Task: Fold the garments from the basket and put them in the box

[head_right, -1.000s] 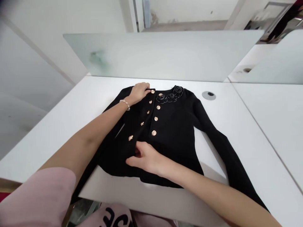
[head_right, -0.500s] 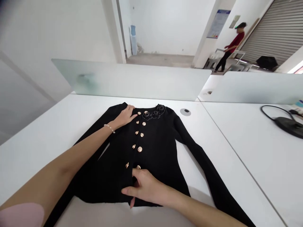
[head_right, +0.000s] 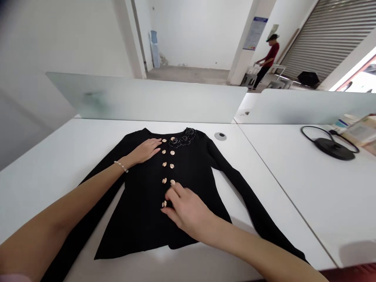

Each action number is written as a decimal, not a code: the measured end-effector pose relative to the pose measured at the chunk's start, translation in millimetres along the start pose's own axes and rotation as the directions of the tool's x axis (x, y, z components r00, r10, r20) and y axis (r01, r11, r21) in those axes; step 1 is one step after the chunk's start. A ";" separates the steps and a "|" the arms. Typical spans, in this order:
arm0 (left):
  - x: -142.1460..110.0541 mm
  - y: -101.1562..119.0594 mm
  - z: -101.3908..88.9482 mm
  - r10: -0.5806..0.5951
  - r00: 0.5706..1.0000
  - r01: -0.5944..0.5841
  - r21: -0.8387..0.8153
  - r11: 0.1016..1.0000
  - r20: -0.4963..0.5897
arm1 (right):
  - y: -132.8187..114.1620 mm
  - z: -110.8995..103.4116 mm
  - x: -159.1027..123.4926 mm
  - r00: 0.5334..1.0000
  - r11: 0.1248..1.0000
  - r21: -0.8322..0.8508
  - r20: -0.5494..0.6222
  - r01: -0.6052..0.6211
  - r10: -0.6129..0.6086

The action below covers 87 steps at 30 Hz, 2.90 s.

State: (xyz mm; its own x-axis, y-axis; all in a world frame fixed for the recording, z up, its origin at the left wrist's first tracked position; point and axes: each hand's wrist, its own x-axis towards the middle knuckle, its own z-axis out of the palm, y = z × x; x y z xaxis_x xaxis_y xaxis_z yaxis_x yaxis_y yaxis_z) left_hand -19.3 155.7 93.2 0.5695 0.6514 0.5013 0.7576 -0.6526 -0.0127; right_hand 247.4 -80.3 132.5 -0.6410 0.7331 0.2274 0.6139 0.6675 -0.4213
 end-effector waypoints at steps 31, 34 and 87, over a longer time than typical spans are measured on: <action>-47.3 26.8 20.7 -0.013 0.993 0.014 -0.010 1.000 0.114 | -4.6 104.6 35.2 0.843 0.436 -0.790 0.182 0.432 -0.506; -49.6 31.0 21.2 -0.019 0.994 0.022 -0.024 0.999 0.104 | -6.0 104.1 35.7 0.849 0.457 -0.772 0.195 0.442 -0.491; -24.1 153.7 -58.9 0.283 0.956 -0.273 -0.115 0.955 0.082 | 206.5 -195.2 -211.6 0.283 0.328 -0.005 -0.519 -0.945 0.807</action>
State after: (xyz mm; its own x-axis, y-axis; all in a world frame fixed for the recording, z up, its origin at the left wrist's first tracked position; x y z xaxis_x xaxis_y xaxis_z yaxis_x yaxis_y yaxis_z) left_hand 64.6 16.9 130.2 0.7851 0.4695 0.4040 0.5314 -0.8457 -0.0497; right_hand 599.8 -72.1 168.8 0.5524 0.8139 0.1800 0.8096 -0.4724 -0.3484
